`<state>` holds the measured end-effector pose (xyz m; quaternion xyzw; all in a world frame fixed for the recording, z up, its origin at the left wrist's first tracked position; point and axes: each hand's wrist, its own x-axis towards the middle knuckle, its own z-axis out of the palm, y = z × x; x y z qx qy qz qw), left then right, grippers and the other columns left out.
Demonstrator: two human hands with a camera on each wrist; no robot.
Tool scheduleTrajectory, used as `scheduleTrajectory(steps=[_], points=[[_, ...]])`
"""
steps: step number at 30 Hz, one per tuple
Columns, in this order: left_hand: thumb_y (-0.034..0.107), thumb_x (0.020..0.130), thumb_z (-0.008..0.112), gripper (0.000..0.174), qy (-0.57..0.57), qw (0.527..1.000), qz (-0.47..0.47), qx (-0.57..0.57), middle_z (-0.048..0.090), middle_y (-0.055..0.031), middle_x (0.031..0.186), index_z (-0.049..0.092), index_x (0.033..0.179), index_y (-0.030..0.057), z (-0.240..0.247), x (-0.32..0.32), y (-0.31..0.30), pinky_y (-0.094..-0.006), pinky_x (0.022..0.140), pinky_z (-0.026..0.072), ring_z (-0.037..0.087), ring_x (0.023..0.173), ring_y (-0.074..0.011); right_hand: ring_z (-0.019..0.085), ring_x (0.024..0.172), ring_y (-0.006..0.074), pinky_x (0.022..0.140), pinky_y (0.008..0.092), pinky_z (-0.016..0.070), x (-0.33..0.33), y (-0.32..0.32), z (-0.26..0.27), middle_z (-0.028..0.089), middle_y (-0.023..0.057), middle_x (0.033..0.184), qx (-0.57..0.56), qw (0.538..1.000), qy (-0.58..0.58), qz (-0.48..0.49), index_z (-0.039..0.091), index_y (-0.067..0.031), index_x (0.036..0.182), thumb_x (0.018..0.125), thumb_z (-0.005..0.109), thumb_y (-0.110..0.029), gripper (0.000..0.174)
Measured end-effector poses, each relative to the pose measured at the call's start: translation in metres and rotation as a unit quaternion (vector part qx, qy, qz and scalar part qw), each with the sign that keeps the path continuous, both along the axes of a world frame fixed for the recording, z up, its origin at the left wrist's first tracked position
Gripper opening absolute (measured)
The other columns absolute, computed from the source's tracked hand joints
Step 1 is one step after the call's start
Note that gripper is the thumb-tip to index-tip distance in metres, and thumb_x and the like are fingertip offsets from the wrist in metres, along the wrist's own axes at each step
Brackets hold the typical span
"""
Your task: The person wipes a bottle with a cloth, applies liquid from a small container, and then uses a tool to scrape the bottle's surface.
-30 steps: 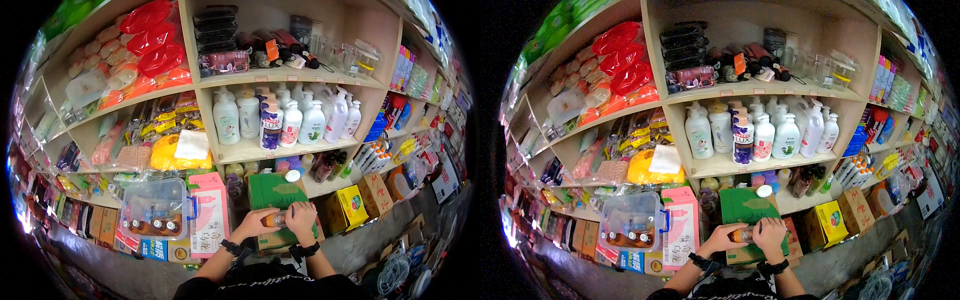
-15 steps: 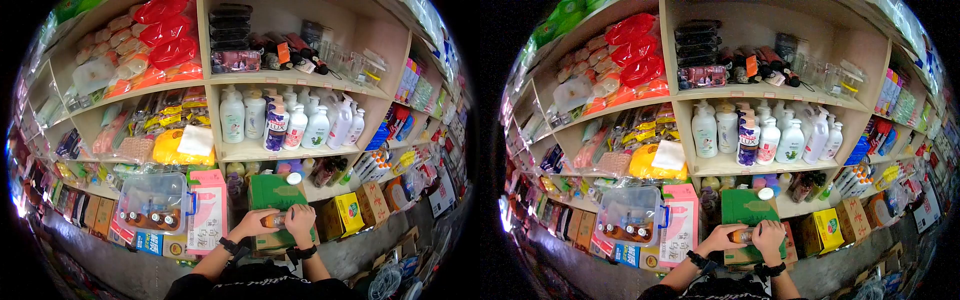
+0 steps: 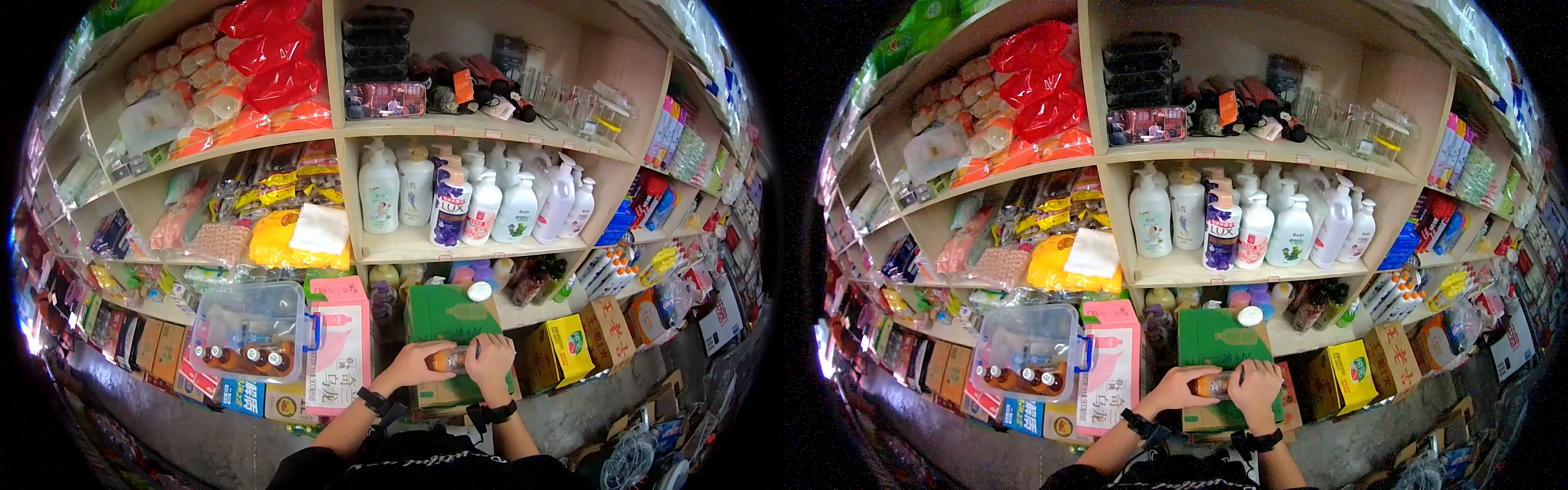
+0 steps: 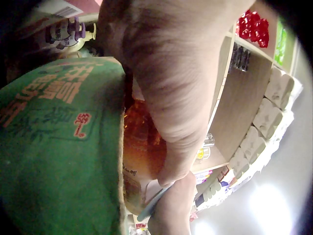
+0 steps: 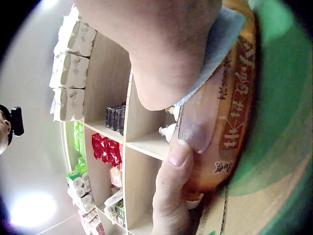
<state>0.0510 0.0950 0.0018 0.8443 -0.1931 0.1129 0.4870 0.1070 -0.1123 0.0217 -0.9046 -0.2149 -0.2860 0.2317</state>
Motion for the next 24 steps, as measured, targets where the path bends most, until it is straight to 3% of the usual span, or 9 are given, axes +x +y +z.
scheduleTrajectory(steps=[24], points=[[0.032, 0.078, 0.094, 0.067, 0.000, 1.000, 0.000, -0.007, 0.076, -0.0146, 0.129, 0.071, 0.136, 0.0082, 0.0017, -0.0017, 0.0000, -0.0391, 0.100, 0.0593, 0.075, 0.113, -0.0330, 0.069, 0.080, 0.0360, 0.079, 0.0472, 0.0498, -0.0008, 0.0005, 0.0008, 0.073, 0.0135, 0.080, 0.000, 1.000, 0.005, -0.001, 0.070, -0.0049, 0.078, 0.085, 0.068, -0.015, 0.013]])
